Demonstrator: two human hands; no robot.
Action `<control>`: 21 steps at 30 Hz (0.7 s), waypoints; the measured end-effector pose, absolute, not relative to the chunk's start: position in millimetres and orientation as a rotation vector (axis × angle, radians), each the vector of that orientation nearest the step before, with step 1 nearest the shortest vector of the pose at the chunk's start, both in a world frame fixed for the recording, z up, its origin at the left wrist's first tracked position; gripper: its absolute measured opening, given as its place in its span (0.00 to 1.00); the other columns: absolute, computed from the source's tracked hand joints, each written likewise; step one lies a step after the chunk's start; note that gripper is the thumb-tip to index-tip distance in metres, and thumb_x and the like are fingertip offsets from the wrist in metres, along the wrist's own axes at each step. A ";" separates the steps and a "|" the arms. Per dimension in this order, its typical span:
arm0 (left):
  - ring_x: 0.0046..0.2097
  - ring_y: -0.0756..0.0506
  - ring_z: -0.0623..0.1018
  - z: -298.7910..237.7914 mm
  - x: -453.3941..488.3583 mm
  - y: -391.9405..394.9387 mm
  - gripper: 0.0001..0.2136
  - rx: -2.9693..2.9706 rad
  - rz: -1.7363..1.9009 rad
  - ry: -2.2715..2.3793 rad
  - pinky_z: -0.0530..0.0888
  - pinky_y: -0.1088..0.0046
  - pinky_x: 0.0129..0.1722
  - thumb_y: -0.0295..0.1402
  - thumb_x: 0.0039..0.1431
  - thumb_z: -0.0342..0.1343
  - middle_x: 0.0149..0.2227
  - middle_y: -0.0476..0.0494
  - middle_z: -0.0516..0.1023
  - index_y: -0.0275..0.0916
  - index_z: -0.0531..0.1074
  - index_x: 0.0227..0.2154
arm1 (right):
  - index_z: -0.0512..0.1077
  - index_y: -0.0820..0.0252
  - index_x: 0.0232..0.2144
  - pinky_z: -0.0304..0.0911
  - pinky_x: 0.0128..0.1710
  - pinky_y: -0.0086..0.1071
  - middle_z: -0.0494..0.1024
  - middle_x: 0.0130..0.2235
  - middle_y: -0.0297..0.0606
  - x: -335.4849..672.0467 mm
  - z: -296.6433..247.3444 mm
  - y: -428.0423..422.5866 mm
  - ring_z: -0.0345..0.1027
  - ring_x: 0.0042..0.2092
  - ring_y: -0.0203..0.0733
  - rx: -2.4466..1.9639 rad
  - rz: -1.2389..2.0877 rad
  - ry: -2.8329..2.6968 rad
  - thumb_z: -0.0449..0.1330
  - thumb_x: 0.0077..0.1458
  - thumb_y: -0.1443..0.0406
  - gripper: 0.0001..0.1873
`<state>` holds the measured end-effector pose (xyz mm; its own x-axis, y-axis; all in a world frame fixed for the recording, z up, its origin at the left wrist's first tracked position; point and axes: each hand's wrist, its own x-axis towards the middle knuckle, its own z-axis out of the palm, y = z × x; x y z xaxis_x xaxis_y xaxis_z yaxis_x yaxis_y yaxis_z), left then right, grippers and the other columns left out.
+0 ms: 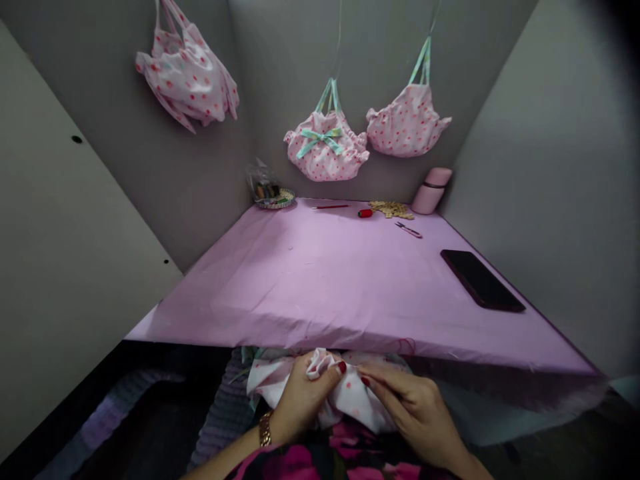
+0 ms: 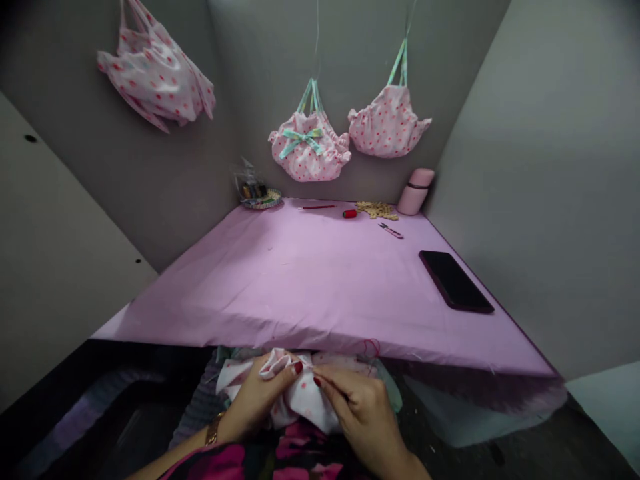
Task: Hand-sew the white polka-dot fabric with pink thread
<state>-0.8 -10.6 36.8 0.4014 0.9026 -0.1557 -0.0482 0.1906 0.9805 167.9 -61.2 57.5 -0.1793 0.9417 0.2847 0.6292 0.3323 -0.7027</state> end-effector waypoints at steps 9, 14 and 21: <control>0.29 0.49 0.68 35.2 -0.9 -11.4 0.09 1.194 0.827 0.920 0.65 0.73 0.31 0.36 0.50 0.54 0.26 0.45 0.71 0.32 0.69 0.26 | 0.73 0.62 0.38 0.67 0.38 0.26 0.79 0.37 0.42 164.6 60.6 -61.2 0.73 0.38 0.36 -1.348 0.348 -1.948 0.49 0.55 0.71 0.14; 0.30 0.48 0.68 38.5 -2.0 -11.4 0.10 1.207 0.818 0.918 0.66 0.73 0.31 0.36 0.50 0.54 0.26 0.45 0.71 0.33 0.70 0.26 | 0.73 0.60 0.40 0.67 0.39 0.26 0.78 0.38 0.40 164.8 59.7 -61.1 0.73 0.38 0.36 -1.335 0.383 -1.996 0.49 0.55 0.71 0.15; 0.30 0.48 0.69 40.0 -1.0 -11.8 0.10 1.199 0.796 0.909 0.66 0.73 0.31 0.37 0.50 0.54 0.26 0.45 0.71 0.33 0.71 0.26 | 0.72 0.57 0.41 0.67 0.40 0.28 0.78 0.39 0.39 164.6 55.0 -61.4 0.72 0.40 0.37 -1.378 0.478 -1.983 0.49 0.56 0.70 0.15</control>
<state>-1.0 -11.8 40.0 0.4300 0.8891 -0.1569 -0.0376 0.1913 0.9808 164.6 -61.4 55.0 -0.2203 0.9238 0.3132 0.6797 0.3757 -0.6299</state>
